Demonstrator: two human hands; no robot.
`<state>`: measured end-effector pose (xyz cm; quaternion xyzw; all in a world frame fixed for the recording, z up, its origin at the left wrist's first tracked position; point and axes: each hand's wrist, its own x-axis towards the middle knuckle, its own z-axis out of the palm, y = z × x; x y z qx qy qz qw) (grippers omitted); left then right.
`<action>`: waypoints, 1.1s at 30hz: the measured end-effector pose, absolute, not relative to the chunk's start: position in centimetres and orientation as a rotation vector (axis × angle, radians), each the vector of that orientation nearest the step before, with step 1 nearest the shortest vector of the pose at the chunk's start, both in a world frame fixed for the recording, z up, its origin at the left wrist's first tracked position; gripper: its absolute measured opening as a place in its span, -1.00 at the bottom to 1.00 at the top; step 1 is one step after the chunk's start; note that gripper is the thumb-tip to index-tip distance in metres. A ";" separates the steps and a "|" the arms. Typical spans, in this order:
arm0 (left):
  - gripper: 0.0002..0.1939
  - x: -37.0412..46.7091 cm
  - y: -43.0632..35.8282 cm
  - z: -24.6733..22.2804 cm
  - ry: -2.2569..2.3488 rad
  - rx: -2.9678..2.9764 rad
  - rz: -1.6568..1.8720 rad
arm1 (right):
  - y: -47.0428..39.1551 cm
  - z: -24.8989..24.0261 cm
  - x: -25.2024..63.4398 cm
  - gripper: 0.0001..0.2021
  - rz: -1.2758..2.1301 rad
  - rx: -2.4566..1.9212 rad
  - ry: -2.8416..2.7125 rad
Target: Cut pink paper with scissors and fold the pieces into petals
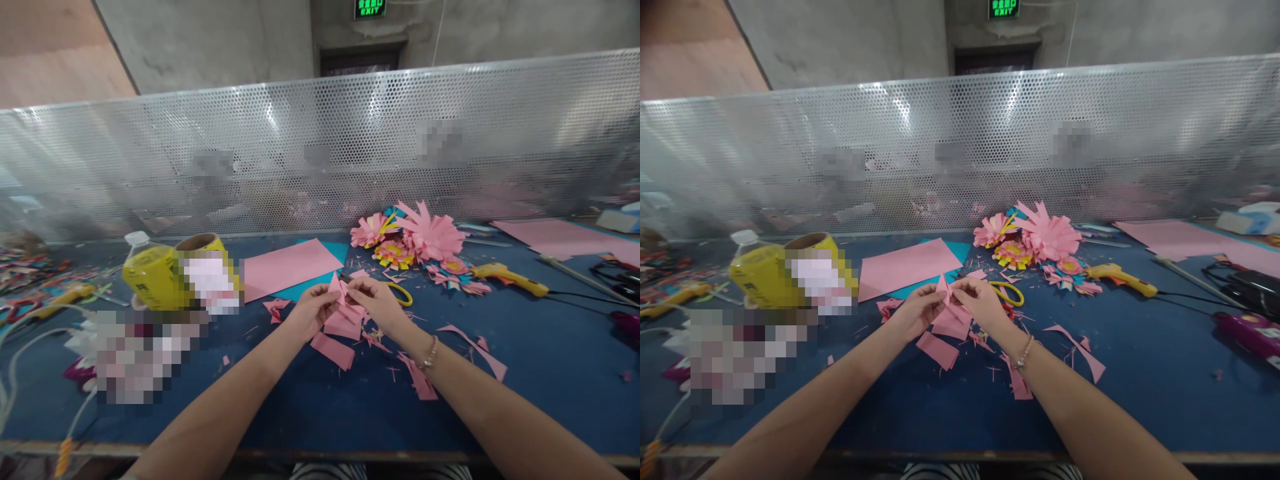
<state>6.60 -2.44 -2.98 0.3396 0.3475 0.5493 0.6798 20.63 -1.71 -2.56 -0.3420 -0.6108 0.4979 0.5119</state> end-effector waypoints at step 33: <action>-0.79 7.2 -3.0 -2.9 0.914 1.110 1.316 | -1.8 -2.6 20.9 -0.97 0.888 -0.939 -1.669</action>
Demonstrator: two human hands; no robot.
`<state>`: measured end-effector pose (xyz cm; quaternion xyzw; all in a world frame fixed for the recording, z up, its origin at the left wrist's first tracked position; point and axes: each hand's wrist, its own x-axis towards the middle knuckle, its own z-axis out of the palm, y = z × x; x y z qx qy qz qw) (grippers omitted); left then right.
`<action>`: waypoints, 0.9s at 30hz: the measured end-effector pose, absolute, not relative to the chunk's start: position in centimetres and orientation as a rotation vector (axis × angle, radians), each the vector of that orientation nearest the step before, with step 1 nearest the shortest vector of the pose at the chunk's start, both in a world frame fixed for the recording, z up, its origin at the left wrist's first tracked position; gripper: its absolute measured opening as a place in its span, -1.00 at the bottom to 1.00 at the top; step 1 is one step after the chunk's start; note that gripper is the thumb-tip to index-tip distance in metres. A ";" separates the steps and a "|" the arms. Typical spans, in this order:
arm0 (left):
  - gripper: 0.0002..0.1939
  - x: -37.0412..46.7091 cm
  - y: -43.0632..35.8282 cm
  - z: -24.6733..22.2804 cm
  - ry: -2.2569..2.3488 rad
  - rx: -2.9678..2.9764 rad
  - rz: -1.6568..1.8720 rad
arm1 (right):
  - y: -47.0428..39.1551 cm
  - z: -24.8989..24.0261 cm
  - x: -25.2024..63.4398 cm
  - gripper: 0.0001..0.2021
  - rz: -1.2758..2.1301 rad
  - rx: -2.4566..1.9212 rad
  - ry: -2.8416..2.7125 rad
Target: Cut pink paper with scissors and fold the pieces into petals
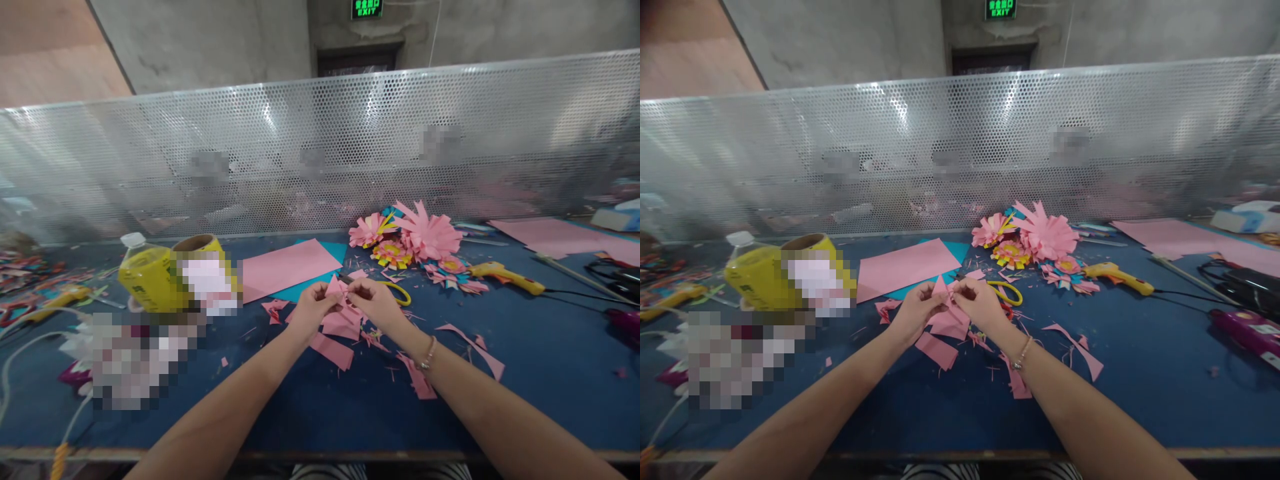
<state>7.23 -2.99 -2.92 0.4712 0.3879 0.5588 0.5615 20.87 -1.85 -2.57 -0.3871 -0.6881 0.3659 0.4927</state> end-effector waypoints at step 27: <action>-0.74 7.3 -2.9 -2.9 0.866 0.973 1.331 | -1.5 -2.9 21.6 -0.90 0.151 -0.768 -1.948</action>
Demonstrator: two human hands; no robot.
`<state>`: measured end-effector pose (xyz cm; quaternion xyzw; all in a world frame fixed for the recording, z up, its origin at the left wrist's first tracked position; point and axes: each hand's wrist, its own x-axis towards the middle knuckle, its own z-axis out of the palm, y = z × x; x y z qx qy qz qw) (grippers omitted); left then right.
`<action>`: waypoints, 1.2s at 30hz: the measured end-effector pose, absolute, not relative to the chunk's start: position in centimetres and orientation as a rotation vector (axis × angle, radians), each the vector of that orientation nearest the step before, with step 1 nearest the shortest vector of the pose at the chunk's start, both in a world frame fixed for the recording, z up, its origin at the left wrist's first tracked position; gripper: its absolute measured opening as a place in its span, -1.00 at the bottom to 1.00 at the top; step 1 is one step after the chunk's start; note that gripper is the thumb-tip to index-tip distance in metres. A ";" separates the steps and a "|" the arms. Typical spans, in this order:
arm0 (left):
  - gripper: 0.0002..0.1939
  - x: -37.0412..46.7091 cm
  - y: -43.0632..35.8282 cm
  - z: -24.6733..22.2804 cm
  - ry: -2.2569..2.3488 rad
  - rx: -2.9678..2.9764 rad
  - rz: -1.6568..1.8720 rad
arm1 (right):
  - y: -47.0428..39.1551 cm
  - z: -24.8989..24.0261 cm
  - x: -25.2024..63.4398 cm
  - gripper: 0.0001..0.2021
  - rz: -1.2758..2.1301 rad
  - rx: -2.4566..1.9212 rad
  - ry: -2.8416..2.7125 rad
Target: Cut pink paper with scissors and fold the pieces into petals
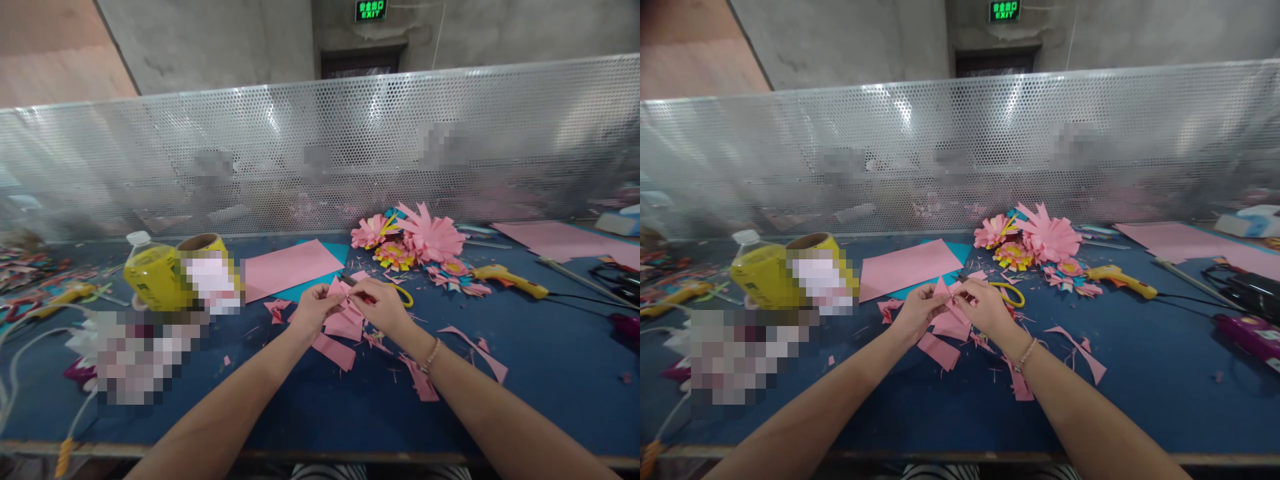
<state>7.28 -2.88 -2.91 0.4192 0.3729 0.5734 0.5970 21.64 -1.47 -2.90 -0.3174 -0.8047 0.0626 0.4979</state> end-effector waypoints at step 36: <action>-0.77 7.1 -3.1 -2.4 0.797 0.806 1.379 | -2.8 -2.0 22.3 -0.80 -0.557 -0.543 -2.285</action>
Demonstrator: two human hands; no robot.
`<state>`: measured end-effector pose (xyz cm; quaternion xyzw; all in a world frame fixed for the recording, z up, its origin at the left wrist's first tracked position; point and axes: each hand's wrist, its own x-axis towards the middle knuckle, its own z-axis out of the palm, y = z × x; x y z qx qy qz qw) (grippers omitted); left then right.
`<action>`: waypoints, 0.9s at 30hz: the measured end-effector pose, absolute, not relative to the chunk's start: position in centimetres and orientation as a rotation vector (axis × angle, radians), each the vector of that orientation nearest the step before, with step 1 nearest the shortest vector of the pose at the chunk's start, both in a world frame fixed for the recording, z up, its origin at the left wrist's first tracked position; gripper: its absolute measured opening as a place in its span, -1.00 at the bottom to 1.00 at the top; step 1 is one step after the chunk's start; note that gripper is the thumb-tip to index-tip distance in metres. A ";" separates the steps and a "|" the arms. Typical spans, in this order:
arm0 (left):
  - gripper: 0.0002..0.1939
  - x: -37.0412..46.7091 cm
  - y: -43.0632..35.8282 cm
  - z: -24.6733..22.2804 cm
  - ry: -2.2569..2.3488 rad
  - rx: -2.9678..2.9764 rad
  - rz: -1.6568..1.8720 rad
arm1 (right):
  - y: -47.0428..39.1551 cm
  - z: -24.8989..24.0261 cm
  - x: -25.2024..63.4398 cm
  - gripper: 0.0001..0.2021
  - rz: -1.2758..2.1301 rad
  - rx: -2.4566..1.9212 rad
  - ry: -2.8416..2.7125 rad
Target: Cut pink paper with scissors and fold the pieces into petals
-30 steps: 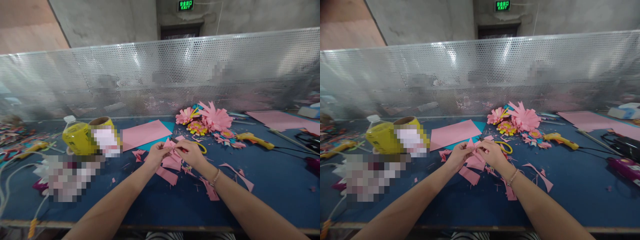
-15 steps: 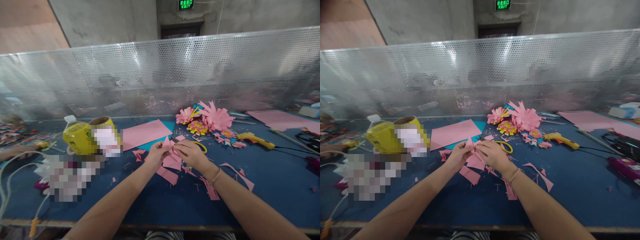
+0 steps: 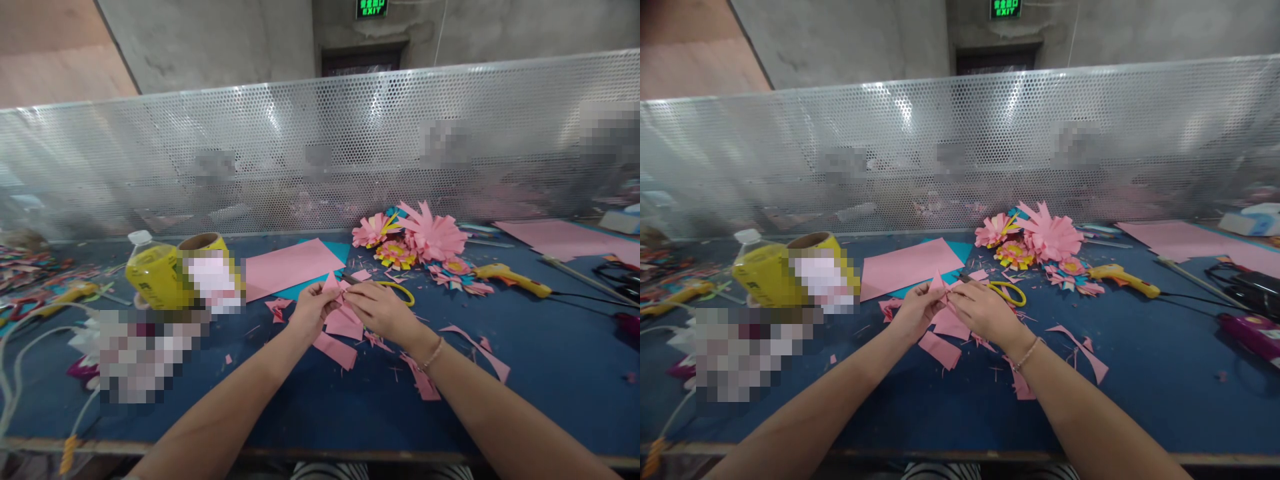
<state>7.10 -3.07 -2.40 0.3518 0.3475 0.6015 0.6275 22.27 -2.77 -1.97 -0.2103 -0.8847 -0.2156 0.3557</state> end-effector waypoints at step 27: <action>-0.83 7.1 -3.3 -2.3 0.788 0.861 1.331 | -2.3 -2.2 22.1 -0.80 -0.117 -0.615 -2.153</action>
